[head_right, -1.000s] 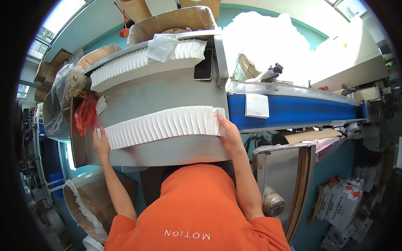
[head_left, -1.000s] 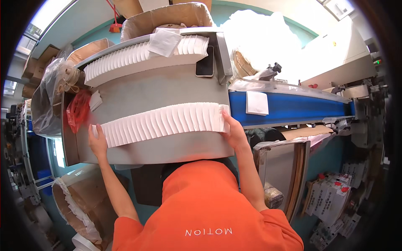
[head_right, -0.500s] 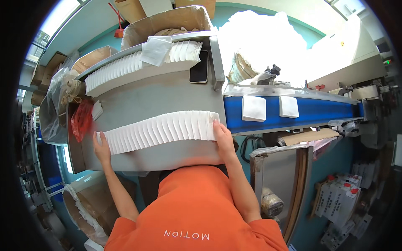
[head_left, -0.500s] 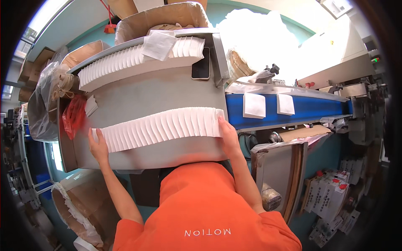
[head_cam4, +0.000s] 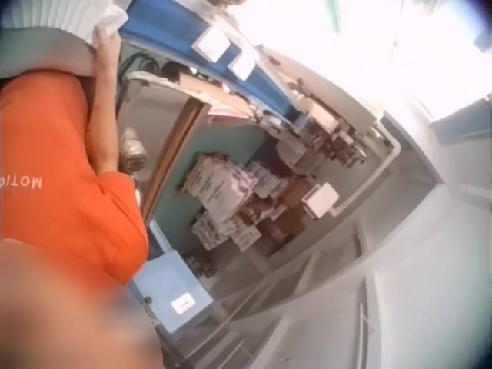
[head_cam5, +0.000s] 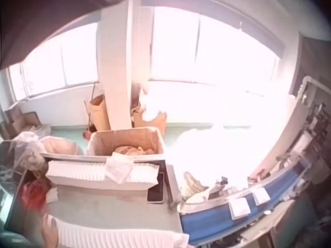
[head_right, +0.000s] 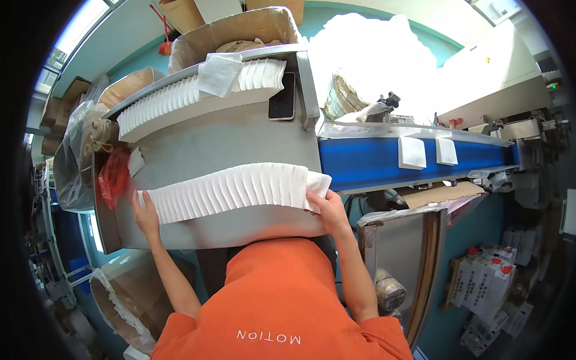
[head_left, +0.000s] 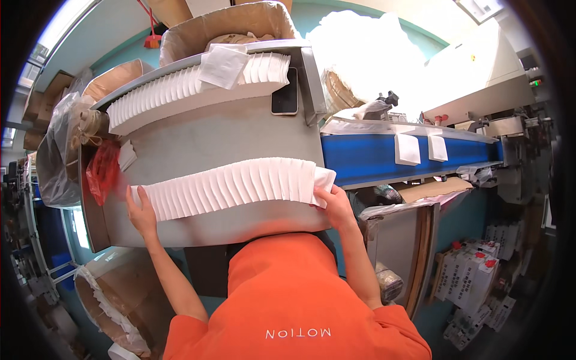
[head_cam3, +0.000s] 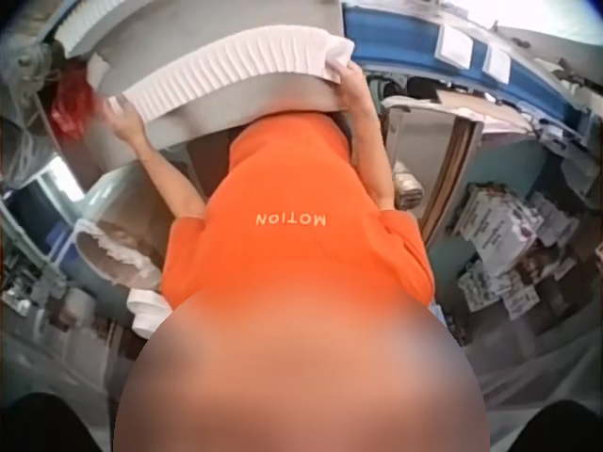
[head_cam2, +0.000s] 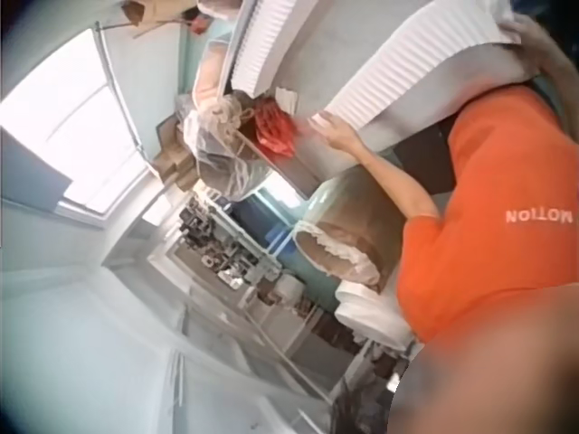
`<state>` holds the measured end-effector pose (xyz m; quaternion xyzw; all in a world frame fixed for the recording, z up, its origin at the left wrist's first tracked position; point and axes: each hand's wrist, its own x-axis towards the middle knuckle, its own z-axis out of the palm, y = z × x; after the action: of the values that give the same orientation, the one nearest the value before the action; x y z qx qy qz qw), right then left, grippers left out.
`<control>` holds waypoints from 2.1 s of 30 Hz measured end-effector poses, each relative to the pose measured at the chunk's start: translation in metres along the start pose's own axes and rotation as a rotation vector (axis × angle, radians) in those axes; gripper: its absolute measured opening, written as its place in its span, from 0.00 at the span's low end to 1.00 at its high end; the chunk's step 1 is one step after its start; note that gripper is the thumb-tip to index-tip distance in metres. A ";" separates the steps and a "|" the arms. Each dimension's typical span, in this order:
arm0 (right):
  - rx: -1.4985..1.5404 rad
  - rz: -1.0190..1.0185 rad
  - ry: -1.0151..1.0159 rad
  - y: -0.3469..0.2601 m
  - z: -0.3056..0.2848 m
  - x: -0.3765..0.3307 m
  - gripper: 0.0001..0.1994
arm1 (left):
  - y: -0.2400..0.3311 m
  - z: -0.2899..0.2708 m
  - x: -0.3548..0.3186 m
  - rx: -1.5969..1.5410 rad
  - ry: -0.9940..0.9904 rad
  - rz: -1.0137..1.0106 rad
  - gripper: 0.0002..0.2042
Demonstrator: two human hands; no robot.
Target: Inspecting, counting, and organizing stacks of folded paper before loading them into a processing machine.
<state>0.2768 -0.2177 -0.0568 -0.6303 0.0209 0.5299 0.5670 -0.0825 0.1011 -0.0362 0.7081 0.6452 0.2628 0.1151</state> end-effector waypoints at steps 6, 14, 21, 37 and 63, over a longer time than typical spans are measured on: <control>-0.242 -0.415 0.174 -0.015 0.030 0.008 0.31 | 0.007 0.007 0.001 0.014 -0.016 0.029 0.25; -0.012 0.011 -0.024 0.005 0.010 0.007 0.15 | 0.006 0.008 -0.002 0.020 -0.003 0.027 0.25; -0.166 -0.337 0.203 -0.011 0.032 0.004 0.33 | 0.012 0.012 -0.007 -0.007 -0.021 0.074 0.25; -0.340 -0.394 0.175 -0.014 0.041 -0.001 0.33 | 0.028 0.015 -0.023 -0.005 0.010 0.072 0.25; -0.099 -0.027 -0.079 0.002 -0.002 0.003 0.17 | 0.045 0.014 -0.040 -0.044 -0.001 -0.005 0.26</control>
<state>0.2774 -0.2182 -0.0605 -0.6363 -0.0363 0.5473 0.5425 -0.0379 0.0587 -0.0342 0.7038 0.6412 0.2760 0.1316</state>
